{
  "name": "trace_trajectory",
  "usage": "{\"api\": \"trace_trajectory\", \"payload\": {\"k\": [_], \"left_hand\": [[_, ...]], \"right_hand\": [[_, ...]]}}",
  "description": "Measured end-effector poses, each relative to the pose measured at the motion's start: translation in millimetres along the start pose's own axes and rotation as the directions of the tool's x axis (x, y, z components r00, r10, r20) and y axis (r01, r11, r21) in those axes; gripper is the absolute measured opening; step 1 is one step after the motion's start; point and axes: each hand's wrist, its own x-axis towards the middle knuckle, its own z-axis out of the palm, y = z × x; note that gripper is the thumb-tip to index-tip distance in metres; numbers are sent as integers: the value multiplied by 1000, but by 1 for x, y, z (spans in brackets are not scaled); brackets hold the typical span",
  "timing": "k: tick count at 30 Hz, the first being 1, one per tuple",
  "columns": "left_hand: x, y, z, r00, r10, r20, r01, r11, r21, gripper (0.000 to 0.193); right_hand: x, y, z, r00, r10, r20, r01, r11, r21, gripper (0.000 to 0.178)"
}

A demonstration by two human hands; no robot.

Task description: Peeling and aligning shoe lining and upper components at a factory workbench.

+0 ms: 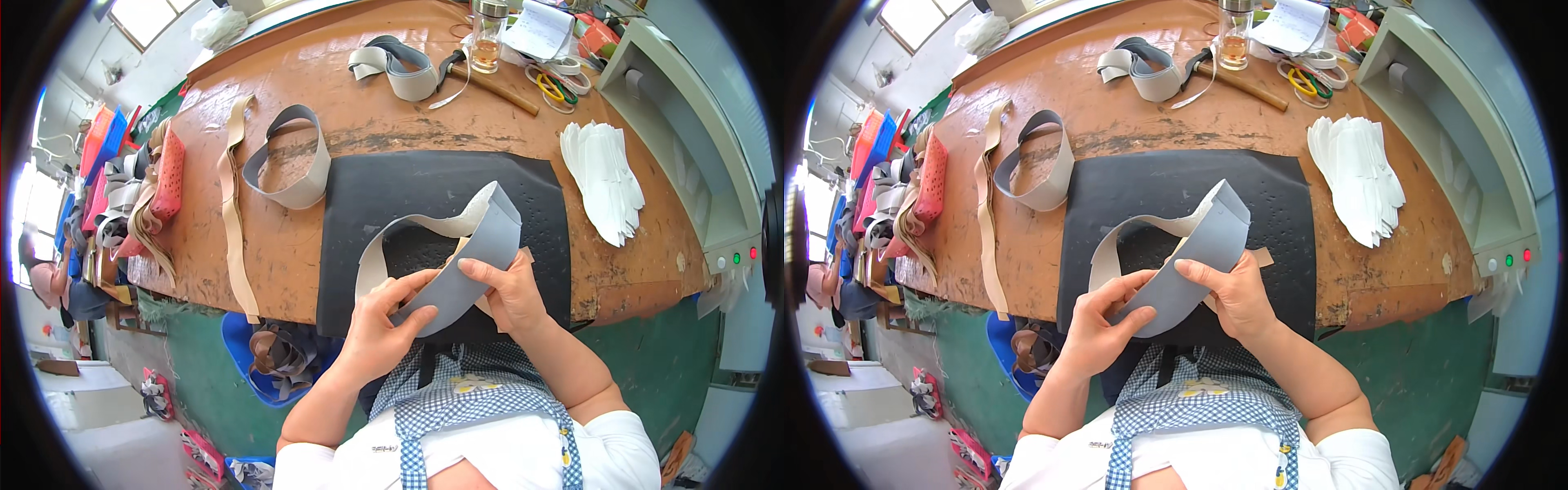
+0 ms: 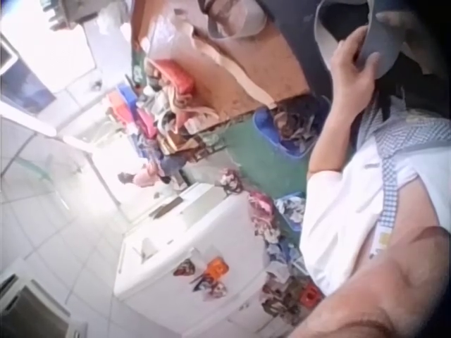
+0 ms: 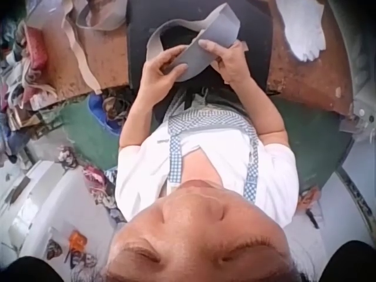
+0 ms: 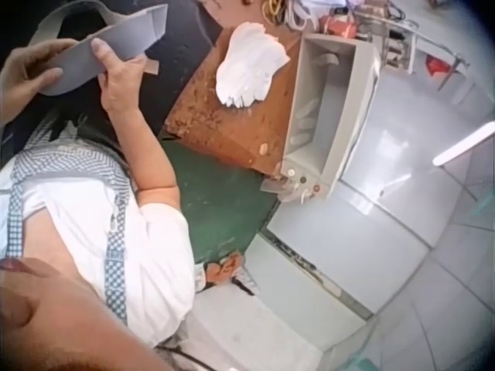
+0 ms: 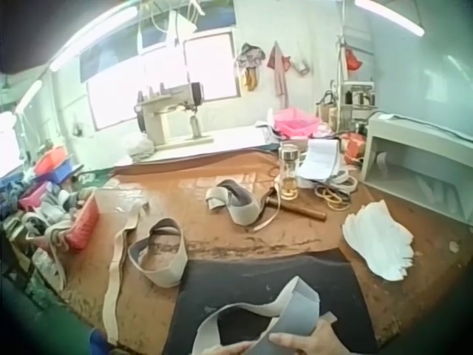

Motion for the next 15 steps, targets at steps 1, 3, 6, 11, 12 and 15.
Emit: {"api": "trace_trajectory", "payload": {"k": [1,3,6,11,12,15], "left_hand": [[-1,0,-1,1000,1,-5,-1,1000,17,39],[-2,2,-1,1000,2,-10,-1,999,34,41],[-1,10,-1,999,5,-44,-4,1000,15,37],[2,15,-3,986,-167,-10,167,986,-3,22],[1,14,-2,986,-165,-6,165,986,-2,22],[0,11,0,987,-161,-22,161,987,-3,22]], "right_hand": [[0,1,0,999,-17,31,17,1000,11,21],[-1,4,0,997,-34,63,32,999,22,19],[-5,9,4,994,-67,83,73,995,-65,21],[-2,0,4,998,-1,59,-1,999,37,29],[-2,1,3,998,-4,56,2,999,38,29],[-2,3,3,998,-52,47,52,999,18,30]]}}
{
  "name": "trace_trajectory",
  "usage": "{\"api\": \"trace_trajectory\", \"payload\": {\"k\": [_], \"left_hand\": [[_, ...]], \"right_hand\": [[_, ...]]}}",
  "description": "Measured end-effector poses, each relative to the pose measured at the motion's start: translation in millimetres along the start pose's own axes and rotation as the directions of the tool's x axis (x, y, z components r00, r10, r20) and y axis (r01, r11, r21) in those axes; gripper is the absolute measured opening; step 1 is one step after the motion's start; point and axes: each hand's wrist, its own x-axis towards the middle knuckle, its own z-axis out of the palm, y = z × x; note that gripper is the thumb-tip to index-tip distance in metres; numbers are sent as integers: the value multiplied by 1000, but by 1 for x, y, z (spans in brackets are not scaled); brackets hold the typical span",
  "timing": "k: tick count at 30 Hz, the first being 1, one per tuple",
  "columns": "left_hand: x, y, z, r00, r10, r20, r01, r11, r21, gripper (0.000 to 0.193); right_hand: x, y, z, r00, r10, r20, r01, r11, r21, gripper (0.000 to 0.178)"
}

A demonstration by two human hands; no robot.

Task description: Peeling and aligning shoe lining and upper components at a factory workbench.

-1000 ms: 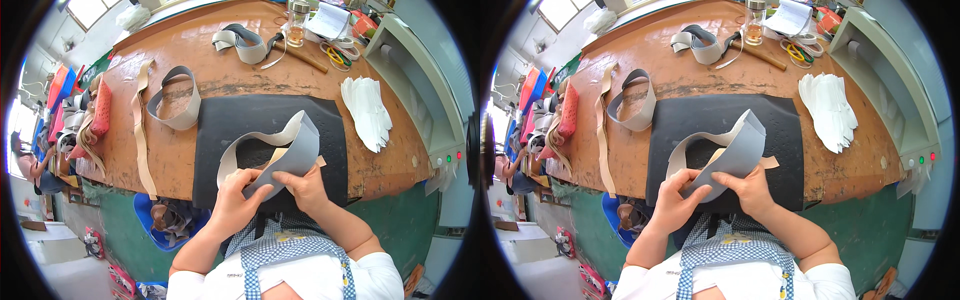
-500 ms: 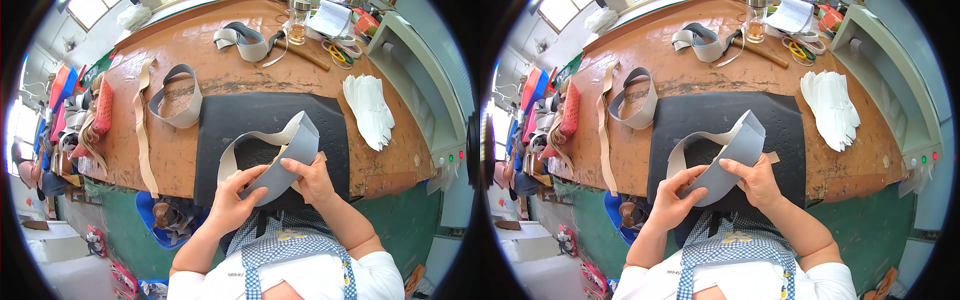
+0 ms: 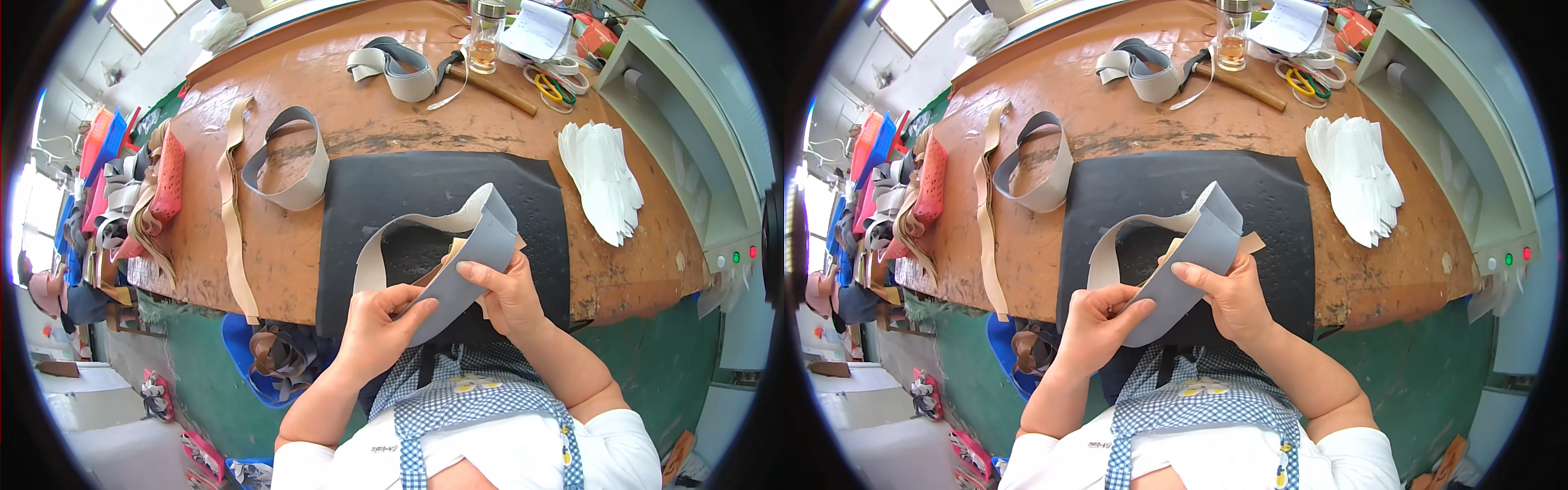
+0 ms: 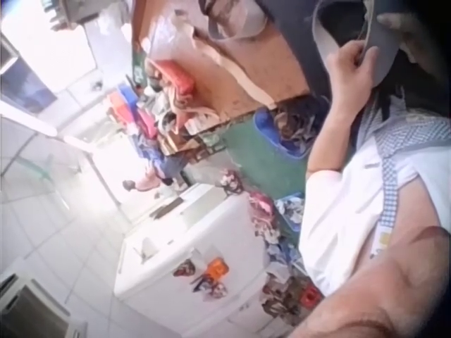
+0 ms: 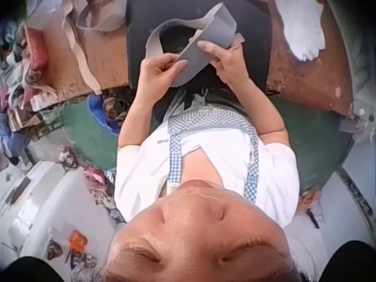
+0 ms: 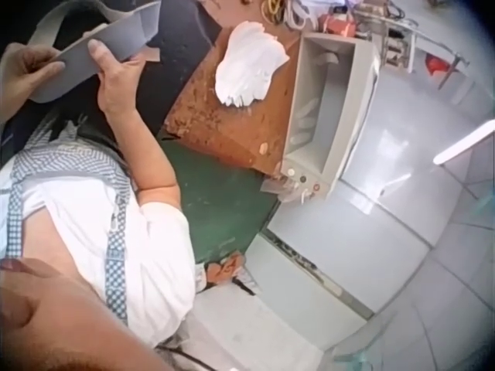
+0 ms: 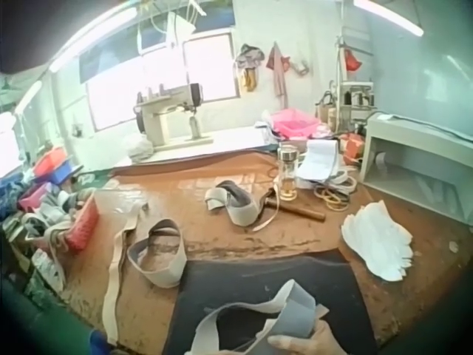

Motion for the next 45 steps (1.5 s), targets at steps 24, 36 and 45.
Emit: {"api": "trace_trajectory", "payload": {"k": [24,36,45], "left_hand": [[1,2,7,999,29,-28,-35,977,-209,19],[1,5,7,1000,-7,19,12,961,-278,23],[7,-4,6,998,-53,36,60,969,-239,25]], "right_hand": [[-2,7,-1,1000,-17,1,17,985,-171,30],[9,-8,1,994,107,29,-102,984,-146,23],[9,1,9,998,59,-15,-61,990,-130,23]]}}
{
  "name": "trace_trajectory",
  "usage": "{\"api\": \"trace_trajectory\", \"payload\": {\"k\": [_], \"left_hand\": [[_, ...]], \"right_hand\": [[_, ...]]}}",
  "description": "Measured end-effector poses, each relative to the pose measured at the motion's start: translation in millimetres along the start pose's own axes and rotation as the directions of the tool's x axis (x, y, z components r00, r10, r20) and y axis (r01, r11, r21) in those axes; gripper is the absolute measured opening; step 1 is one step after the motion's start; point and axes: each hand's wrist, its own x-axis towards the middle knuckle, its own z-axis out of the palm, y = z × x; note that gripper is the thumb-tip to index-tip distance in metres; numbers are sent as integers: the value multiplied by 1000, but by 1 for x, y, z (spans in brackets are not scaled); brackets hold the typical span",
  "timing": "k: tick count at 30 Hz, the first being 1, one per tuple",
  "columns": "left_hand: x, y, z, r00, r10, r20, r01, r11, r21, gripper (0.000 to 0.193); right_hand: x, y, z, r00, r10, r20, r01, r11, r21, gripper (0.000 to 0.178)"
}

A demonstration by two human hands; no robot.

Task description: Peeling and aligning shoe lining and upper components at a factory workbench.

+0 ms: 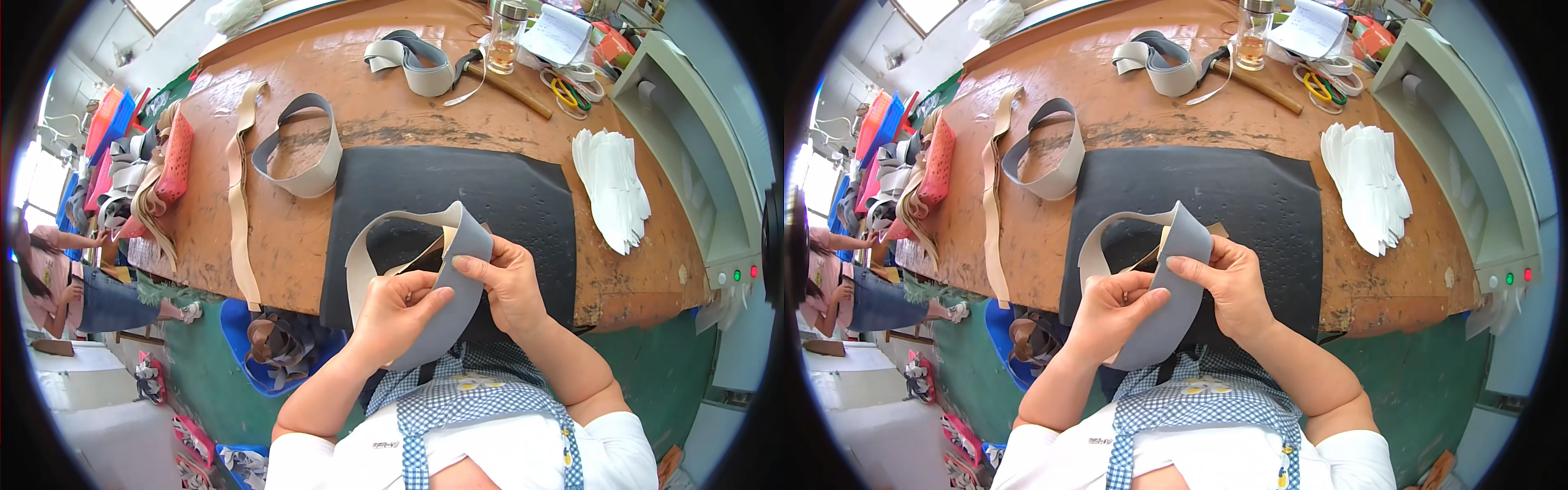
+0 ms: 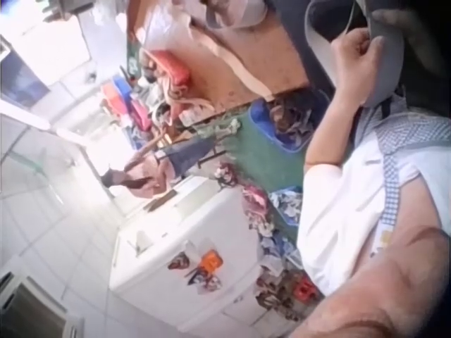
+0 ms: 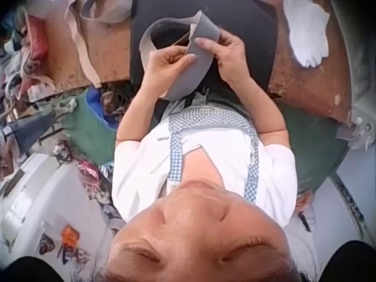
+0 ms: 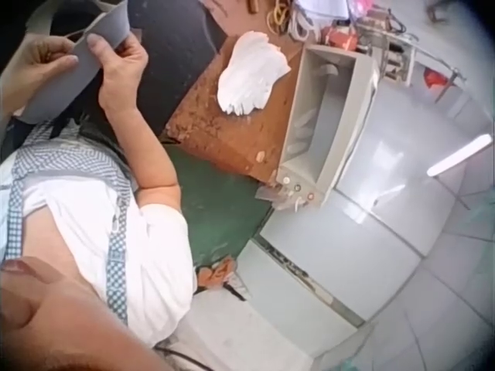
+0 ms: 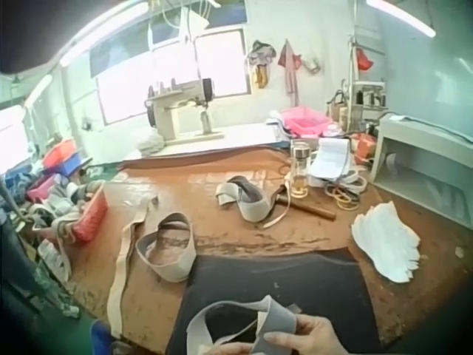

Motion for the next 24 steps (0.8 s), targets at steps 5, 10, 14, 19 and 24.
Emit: {"api": "trace_trajectory", "payload": {"k": [5,10,14,19,24], "left_hand": [[2,2,0,999,49,15,-48,999,-24,23],[0,-4,-1,997,71,34,-71,997,-7,22],[-4,-4,2,997,81,18,-82,996,36,21],[-14,-10,0,999,43,30,-45,996,79,19],[-16,0,10,992,70,-107,-70,998,1,21]], "right_hand": [[-2,1,5,998,-50,-31,51,998,35,19],[-4,7,7,997,-68,-41,69,997,32,23],[-3,17,3,987,-156,-26,156,988,-8,26],[3,6,4,1000,-18,0,18,994,107,24],[-1,4,9,999,35,34,-39,990,134,24]]}}
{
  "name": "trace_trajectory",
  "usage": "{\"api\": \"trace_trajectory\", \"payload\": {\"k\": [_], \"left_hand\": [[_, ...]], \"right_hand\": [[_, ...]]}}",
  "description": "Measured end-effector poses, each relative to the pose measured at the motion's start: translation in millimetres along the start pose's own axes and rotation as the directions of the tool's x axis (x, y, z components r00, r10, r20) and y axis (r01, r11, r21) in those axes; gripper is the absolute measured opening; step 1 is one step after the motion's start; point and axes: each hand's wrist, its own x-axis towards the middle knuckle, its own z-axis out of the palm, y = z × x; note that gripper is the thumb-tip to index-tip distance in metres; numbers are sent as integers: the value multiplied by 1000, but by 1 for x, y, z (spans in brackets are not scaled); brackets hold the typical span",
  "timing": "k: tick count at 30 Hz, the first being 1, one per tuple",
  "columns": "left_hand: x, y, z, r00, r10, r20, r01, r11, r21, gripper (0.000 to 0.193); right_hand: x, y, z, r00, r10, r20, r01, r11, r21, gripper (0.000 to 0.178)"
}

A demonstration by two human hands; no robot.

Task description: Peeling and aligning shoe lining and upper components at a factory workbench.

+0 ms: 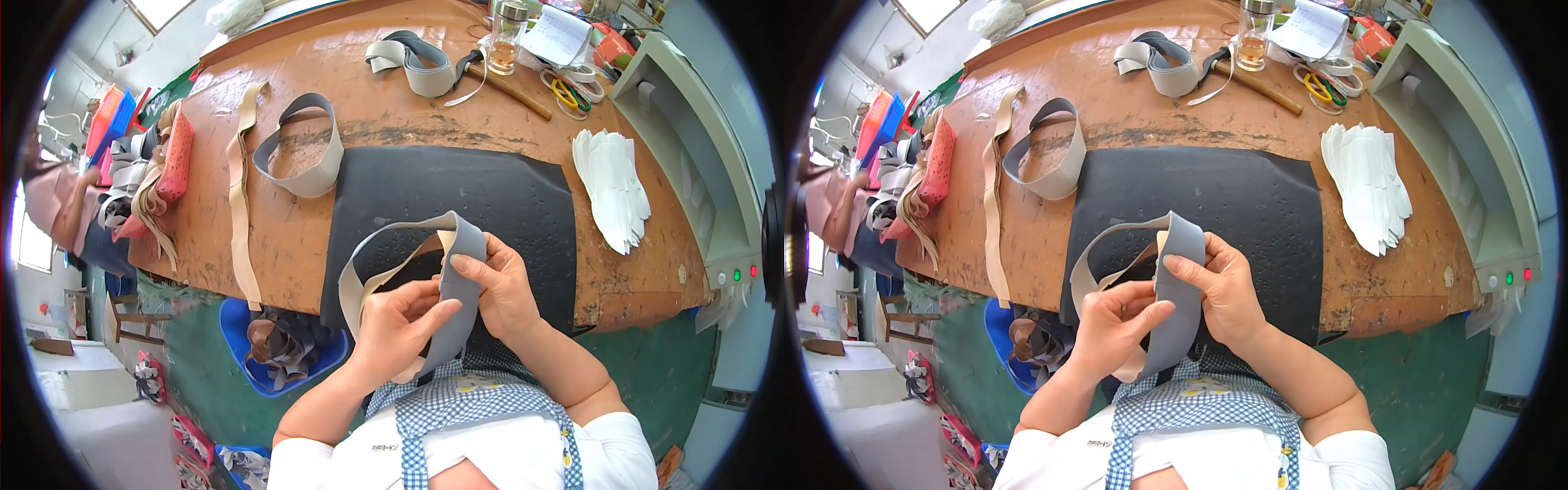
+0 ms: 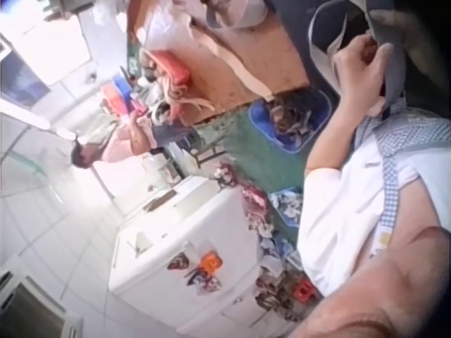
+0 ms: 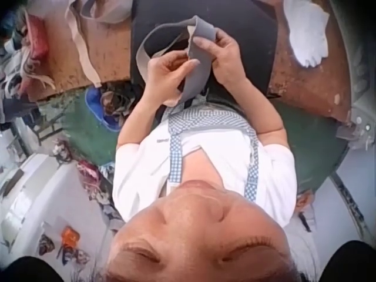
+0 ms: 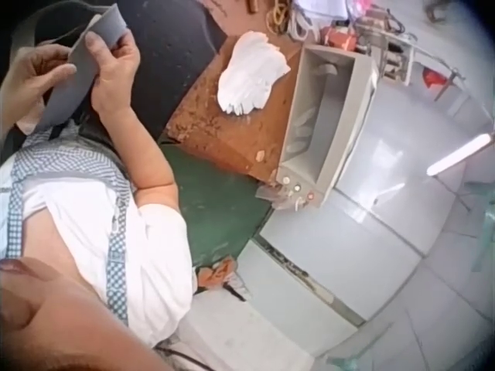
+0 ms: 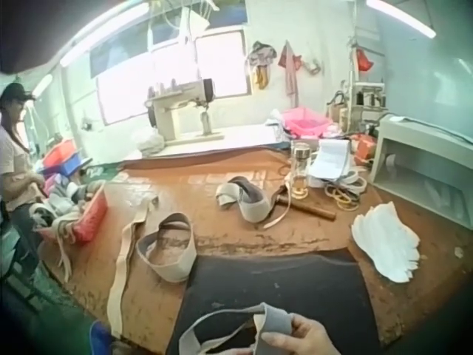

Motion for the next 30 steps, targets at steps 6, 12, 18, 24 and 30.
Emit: {"api": "trace_trajectory", "payload": {"k": [6,12,18,24,30], "left_hand": [[5,-5,2,998,31,-63,-28,998,50,18],[2,-4,7,993,67,-100,-67,998,10,18],[9,-7,7,988,82,-130,-89,995,-43,17],[6,-10,12,977,121,-176,-136,988,-78,17],[15,-2,6,982,95,-164,-109,991,-80,17]], "right_hand": [[-3,0,-1,1000,0,-21,1,1000,3,21],[1,1,-1,999,8,-44,-6,1000,24,19],[1,0,4,997,-7,-82,16,994,109,18],[8,-3,-4,998,-54,-35,56,997,47,15],[3,-2,0,996,-86,-35,86,996,9,12]]}}
